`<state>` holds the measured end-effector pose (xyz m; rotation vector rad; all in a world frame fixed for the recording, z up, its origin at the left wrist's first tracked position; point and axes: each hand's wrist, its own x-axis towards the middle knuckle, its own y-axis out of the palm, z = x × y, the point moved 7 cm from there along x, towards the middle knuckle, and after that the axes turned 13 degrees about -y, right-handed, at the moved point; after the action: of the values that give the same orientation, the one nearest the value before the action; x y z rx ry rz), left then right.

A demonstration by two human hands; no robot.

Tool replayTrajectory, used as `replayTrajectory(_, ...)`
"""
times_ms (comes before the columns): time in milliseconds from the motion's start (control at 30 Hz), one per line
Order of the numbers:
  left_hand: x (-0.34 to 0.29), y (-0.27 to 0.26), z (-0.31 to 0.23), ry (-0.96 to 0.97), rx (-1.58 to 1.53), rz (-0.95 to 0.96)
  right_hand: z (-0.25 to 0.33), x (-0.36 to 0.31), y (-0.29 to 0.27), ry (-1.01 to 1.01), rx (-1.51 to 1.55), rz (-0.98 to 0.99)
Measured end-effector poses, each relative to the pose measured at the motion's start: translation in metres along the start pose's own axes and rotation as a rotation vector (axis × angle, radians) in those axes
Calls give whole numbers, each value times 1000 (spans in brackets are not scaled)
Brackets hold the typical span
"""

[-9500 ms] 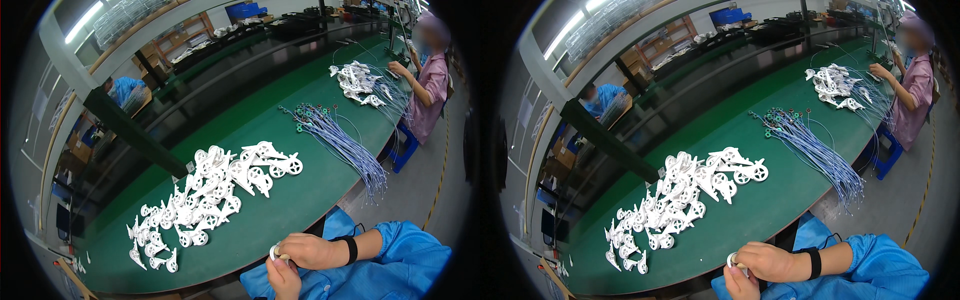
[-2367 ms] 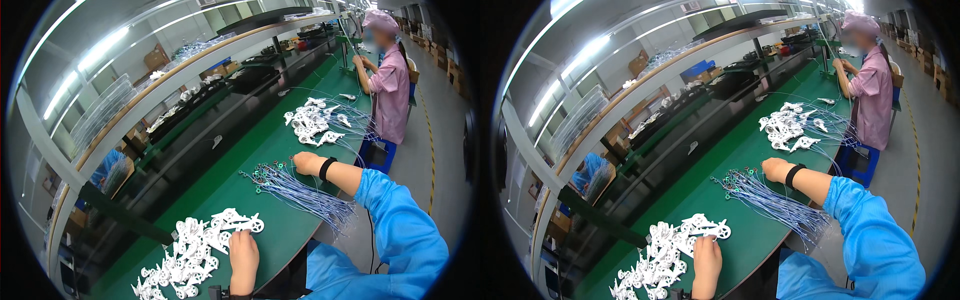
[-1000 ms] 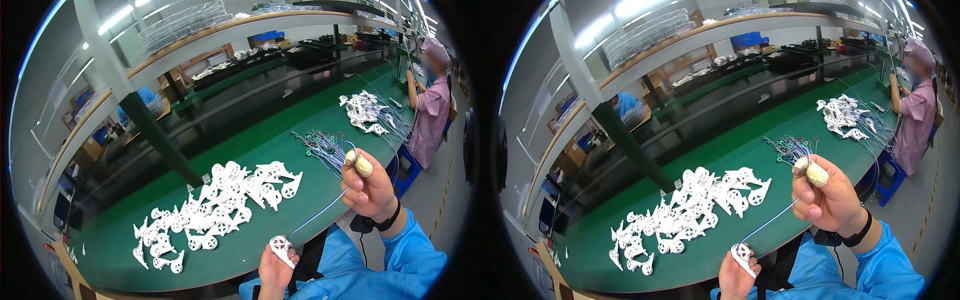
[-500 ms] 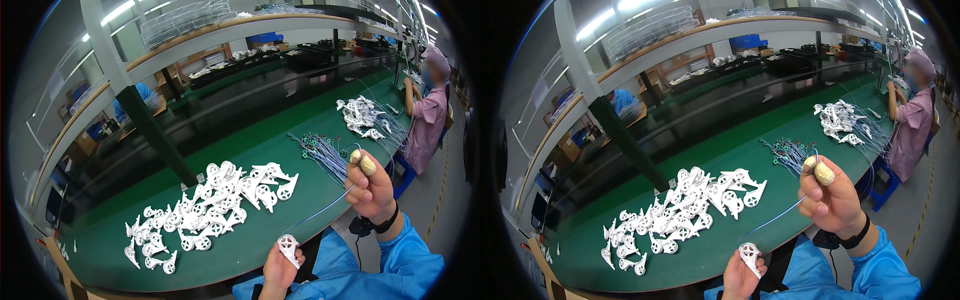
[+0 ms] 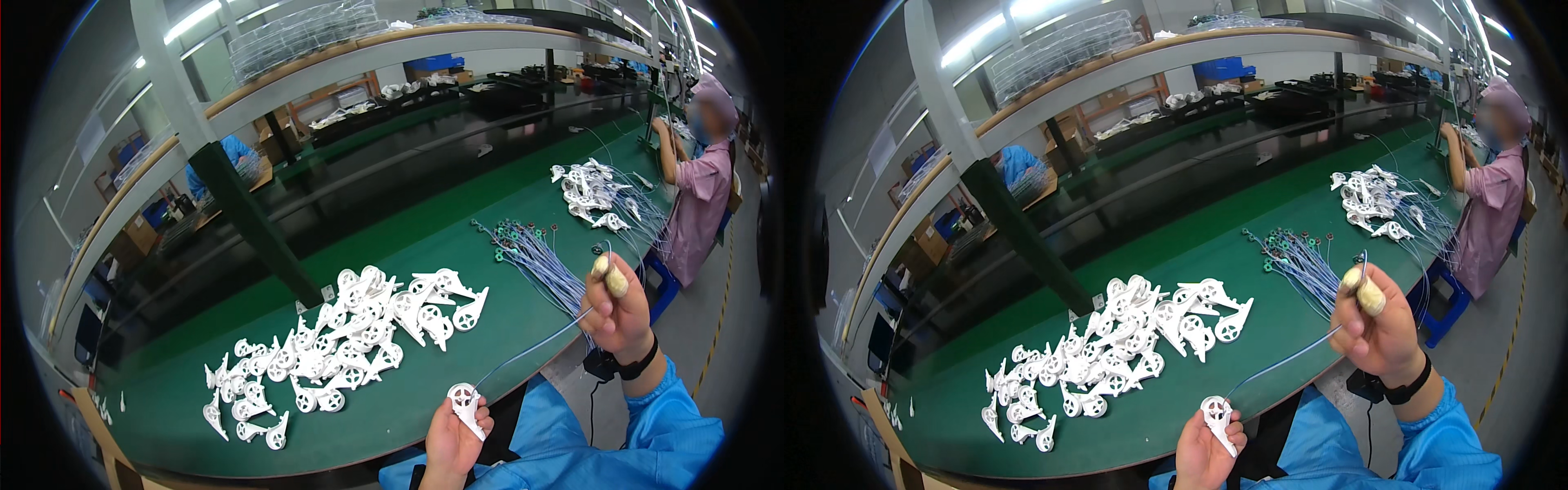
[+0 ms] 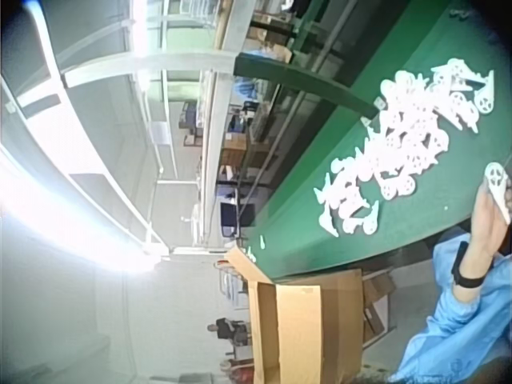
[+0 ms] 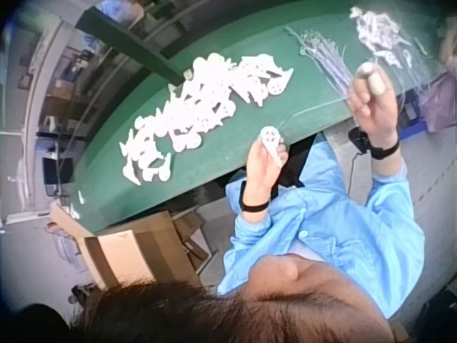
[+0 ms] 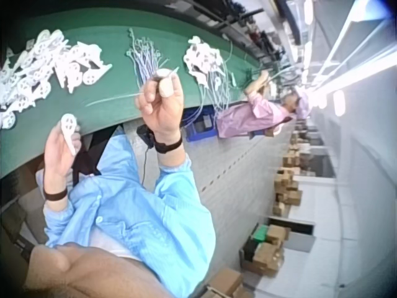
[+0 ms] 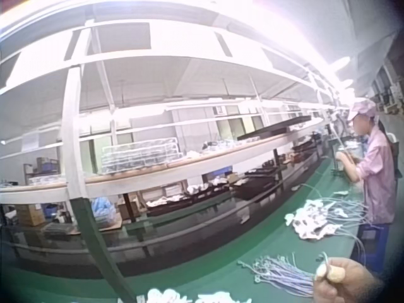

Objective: Assembling small white plastic components with wires on an assembly line.

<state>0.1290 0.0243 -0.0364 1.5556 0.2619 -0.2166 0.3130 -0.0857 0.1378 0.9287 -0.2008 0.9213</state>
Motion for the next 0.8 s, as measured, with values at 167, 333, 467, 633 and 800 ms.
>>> replayTrajectory(167,-14,15,3,83,138,-132,-29,-34,9,234,72,95)
replayTrajectory(333,-56,21,-8,206,53,-41,-48,-49,40,230,45,301)
replayTrajectory(467,-78,14,-29,503,218,-100,-52,-54,47,200,26,309)
replayTrajectory(633,-94,46,3,678,510,-254,-95,-88,77,260,26,382)
replayTrajectory(800,-108,55,9,820,934,-485,-111,-94,80,410,60,171)
